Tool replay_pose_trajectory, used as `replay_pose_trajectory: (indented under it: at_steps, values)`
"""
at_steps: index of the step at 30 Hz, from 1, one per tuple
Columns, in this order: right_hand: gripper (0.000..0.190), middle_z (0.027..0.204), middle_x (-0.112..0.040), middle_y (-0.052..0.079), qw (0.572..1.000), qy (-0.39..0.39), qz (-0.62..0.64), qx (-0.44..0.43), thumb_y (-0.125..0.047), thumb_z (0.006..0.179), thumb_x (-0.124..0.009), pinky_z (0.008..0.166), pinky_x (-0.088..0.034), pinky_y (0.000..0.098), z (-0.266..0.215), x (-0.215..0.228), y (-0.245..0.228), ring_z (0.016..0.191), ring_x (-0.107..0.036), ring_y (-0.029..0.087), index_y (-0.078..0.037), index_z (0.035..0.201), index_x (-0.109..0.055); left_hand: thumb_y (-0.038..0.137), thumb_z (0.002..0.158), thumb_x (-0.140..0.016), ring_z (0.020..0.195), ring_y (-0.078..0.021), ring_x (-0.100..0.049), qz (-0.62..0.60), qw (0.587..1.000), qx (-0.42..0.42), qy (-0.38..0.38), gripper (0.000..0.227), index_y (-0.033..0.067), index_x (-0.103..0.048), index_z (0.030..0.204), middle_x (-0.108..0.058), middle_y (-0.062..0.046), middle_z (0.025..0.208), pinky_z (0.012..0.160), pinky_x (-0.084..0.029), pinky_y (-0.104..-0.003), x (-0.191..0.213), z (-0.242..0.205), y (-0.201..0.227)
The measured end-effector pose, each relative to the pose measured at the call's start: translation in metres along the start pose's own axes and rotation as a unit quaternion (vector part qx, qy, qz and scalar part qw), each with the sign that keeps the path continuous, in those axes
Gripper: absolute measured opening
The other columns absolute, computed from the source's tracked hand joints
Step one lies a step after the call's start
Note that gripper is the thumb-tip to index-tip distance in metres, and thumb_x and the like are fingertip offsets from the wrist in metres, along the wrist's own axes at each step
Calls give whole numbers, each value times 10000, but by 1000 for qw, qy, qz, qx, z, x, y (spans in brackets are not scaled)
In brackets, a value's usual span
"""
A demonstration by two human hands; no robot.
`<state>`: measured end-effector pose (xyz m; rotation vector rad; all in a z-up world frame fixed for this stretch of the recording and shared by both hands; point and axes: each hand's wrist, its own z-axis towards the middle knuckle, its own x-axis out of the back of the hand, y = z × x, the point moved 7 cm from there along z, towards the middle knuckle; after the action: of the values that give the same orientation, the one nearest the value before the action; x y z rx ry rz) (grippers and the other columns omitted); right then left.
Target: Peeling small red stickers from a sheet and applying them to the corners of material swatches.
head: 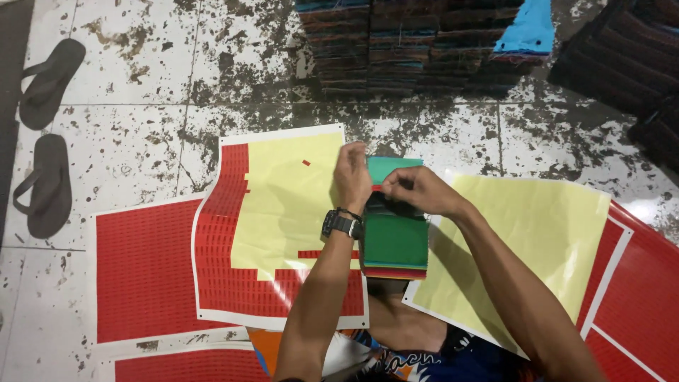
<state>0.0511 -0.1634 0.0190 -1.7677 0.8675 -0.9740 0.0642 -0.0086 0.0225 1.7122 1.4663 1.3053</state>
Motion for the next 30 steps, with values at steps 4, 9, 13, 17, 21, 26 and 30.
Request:
replay_pose_trajectory:
  at_steps: [4,9,13,17,21,26,30]
  values:
    - [111,772,-756,114,997,45,49,-34,-145,938,-699,662,-598,315,13,10,16,666,-705,183,-52,965,-754,531,886,-510,1147,-84,-669,41,996,54,58,237,440,-619,1076,-696,227,1108,991,-483,-345,15,11,-31]
    - [163,769,-754,166,993,56,-60,-83,-188,959,-671,497,-592,320,41,13,24,567,-711,226,-44,992,-741,349,819,-602,952,-178,-726,194,980,-52,7,111,327,-670,904,-701,117,899,853,-604,-433,5,8,-34]
    - [166,776,-772,144,985,54,-151,-71,-206,949,-684,538,-599,370,57,13,37,558,-725,228,-64,991,-760,310,838,-593,944,-255,-719,203,973,-108,6,113,268,-672,907,-673,25,865,817,-615,-483,5,7,-29]
    - [137,763,-767,136,975,61,-200,-71,-196,956,-684,572,-582,353,64,14,44,553,-725,223,-95,974,-775,282,853,-570,926,-290,-705,246,956,-161,28,144,215,-666,937,-650,4,841,810,-615,-503,1,8,-29]
    - [216,855,-768,185,952,64,-290,-71,-257,960,-684,732,-588,480,73,13,50,818,-759,378,-67,988,-784,245,900,-537,962,-346,-678,288,931,-223,12,271,223,-682,1129,-661,-45,966,819,-600,-527,-2,2,-21]
    - [242,925,-774,156,925,45,-365,-96,-299,935,-664,808,-594,480,78,7,48,928,-750,373,-108,1016,-790,240,919,-491,977,-356,-646,377,890,-257,-5,357,299,-701,1202,-660,-58,1031,826,-584,-522,-8,-1,-20]
    - [268,1008,-785,134,910,12,-390,-143,-335,873,-678,895,-593,490,80,4,47,1043,-732,363,-176,1044,-810,283,936,-438,1050,-375,-624,430,871,-233,-40,423,364,-677,1276,-670,-55,1159,851,-546,-536,-22,10,-39]
